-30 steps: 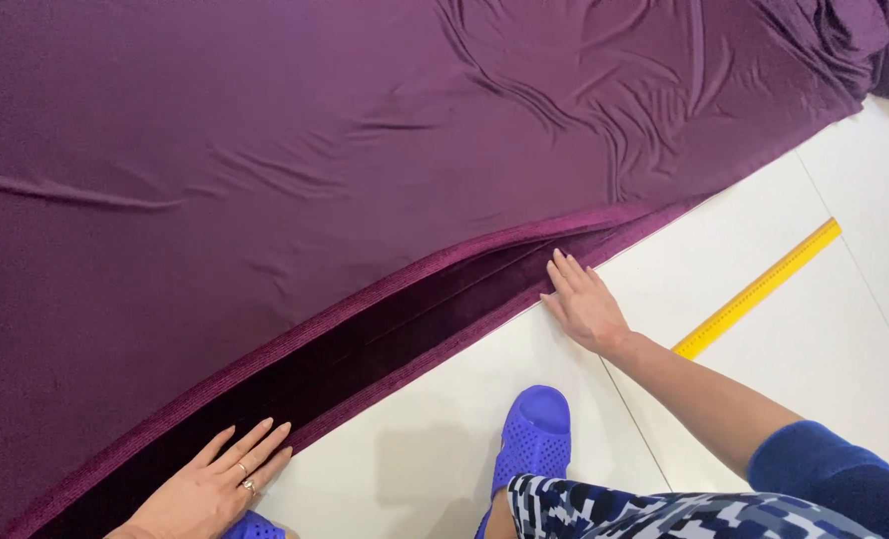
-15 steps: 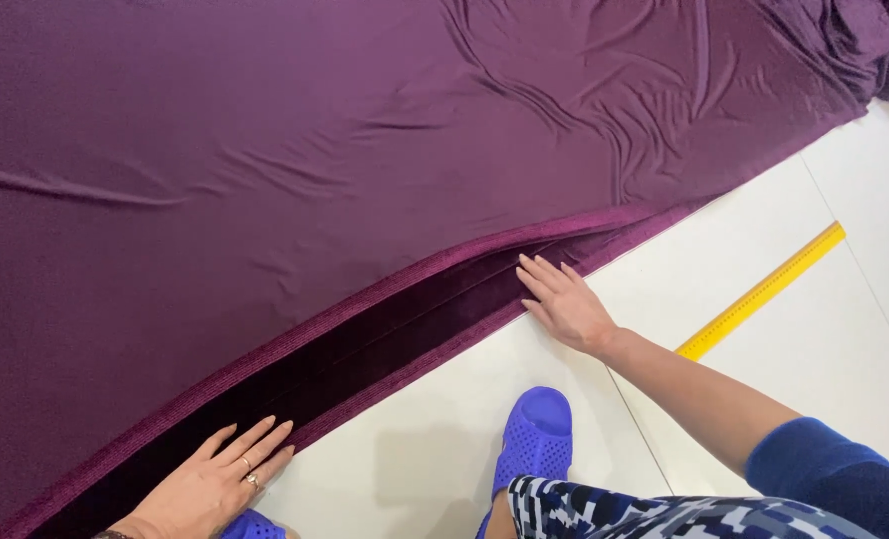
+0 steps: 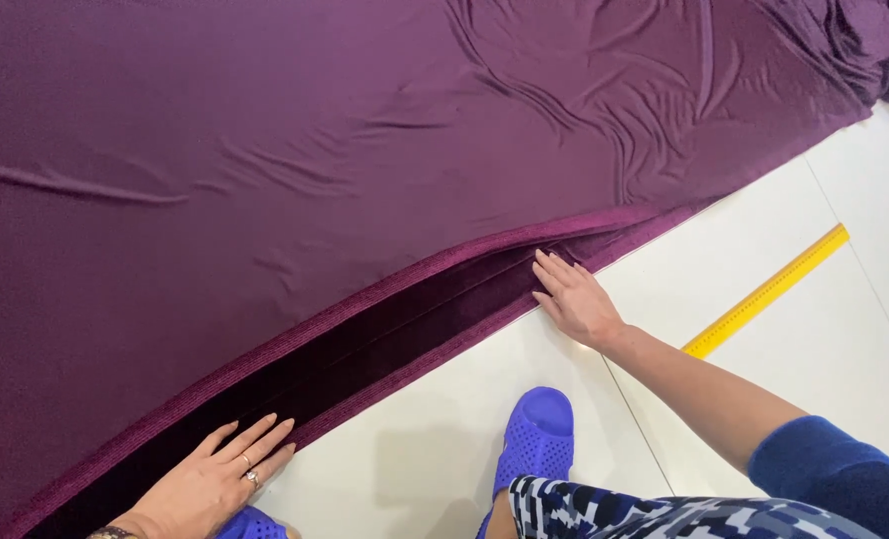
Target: Smoothing out wrinkles in a large piece of purple fabric spread on the floor using a long yellow ruler and hands to prepare it for cutting.
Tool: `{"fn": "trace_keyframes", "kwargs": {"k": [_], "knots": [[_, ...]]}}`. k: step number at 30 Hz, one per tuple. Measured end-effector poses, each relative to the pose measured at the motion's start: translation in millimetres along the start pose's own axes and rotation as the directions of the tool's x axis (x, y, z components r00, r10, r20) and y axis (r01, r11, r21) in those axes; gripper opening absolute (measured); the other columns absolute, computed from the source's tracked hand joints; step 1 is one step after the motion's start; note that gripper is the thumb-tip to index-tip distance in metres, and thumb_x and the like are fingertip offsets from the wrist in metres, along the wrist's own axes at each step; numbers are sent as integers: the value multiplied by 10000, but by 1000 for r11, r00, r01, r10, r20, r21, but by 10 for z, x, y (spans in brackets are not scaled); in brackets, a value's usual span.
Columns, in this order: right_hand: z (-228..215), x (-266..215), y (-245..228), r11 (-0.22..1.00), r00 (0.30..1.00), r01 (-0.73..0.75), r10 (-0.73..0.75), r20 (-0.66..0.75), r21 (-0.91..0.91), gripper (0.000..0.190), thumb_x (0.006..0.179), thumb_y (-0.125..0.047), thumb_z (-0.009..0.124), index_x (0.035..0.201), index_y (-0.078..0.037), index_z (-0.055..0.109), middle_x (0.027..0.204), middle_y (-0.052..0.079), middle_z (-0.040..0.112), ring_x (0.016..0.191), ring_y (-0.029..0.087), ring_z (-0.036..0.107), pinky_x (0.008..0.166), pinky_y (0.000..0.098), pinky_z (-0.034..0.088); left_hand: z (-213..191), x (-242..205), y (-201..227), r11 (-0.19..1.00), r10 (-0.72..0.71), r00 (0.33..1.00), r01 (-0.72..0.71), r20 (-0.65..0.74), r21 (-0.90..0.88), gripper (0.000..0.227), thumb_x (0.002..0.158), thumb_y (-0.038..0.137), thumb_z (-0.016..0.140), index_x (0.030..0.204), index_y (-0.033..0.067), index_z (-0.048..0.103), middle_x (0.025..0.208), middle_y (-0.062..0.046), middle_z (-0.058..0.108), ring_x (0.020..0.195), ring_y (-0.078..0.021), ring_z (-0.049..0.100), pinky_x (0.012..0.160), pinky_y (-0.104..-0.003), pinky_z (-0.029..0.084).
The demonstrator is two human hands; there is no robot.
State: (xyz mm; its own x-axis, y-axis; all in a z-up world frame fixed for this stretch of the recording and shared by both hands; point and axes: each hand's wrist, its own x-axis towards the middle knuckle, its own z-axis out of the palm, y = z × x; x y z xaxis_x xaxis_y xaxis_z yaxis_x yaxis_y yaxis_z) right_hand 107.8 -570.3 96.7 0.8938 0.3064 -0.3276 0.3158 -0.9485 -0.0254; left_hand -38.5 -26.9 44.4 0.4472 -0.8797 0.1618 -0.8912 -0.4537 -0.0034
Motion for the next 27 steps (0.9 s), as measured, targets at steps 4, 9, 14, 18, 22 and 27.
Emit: {"fn": "trace_keyframes", "kwargs": {"k": [4, 9, 14, 18, 22, 27], "knots": [[-20, -6, -5, 1000, 1000, 10, -10, -8, 3, 538, 970, -368, 397, 1430, -89, 382, 1556, 45, 282, 1432, 208, 235, 1163, 420, 189, -27, 33, -12, 997, 0, 998, 5, -59, 82, 772, 741, 525, 394, 1433, 201, 282, 1617, -90, 188, 1532, -274, 127, 1172, -467, 155], [-26, -12, -12, 1000, 1000, 16, -16, -24, 15, 534, 962, -351, 422, 1418, -75, 397, 1549, 57, 298, 1425, 216, 258, 1156, 416, 216, -25, 9, 5, 996, -36, 999, 38, -36, 77, 809, 661, 317, 413, 1450, 205, 279, 1613, -51, 201, 1508, -234, 155, 1162, -427, 177], [-7, -12, 5, 1000, 999, 24, -24, -28, 17, 534, 960, -342, 425, 1419, -72, 394, 1547, 65, 301, 1426, 221, 257, 1154, 411, 224, 30, -30, 8, 999, -34, 999, 35, -23, 38, 810, 628, 253, 427, 1428, 212, 307, 1613, -49, 207, 1505, -240, 157, 1155, -444, 178], [-2, -14, 13, 999, 997, 48, -48, -65, 13, 524, 958, -334, 443, 1405, -62, 421, 1535, 75, 330, 1419, 226, 278, 1143, 395, 247, 48, -42, 10, 998, -32, 999, 32, 0, 46, 776, 656, 272, 432, 1421, 226, 311, 1619, -49, 196, 1500, -235, 155, 1139, -446, 192], [-52, -17, 2, 998, 998, 45, -42, -53, 51, 519, 954, -320, 445, 1402, -58, 421, 1535, 75, 331, 1420, 229, 278, 1142, 400, 243, -39, 15, 1, 996, -53, 998, 54, -18, 74, 797, 676, 339, 424, 1453, 238, 278, 1605, -27, 213, 1498, -219, 167, 1150, -434, 193], [-190, 40, 4, 994, 990, 19, -3, -143, 109, 381, 947, -260, 501, 1262, -61, 580, 1376, 73, 533, 1230, 236, 509, 1070, 379, 383, -323, 244, -72, 899, -90, 859, 288, 504, -330, 586, 787, 123, 618, 1353, 130, 466, 1518, -83, 310, 1342, -233, 333, 1066, -431, 290]]}}
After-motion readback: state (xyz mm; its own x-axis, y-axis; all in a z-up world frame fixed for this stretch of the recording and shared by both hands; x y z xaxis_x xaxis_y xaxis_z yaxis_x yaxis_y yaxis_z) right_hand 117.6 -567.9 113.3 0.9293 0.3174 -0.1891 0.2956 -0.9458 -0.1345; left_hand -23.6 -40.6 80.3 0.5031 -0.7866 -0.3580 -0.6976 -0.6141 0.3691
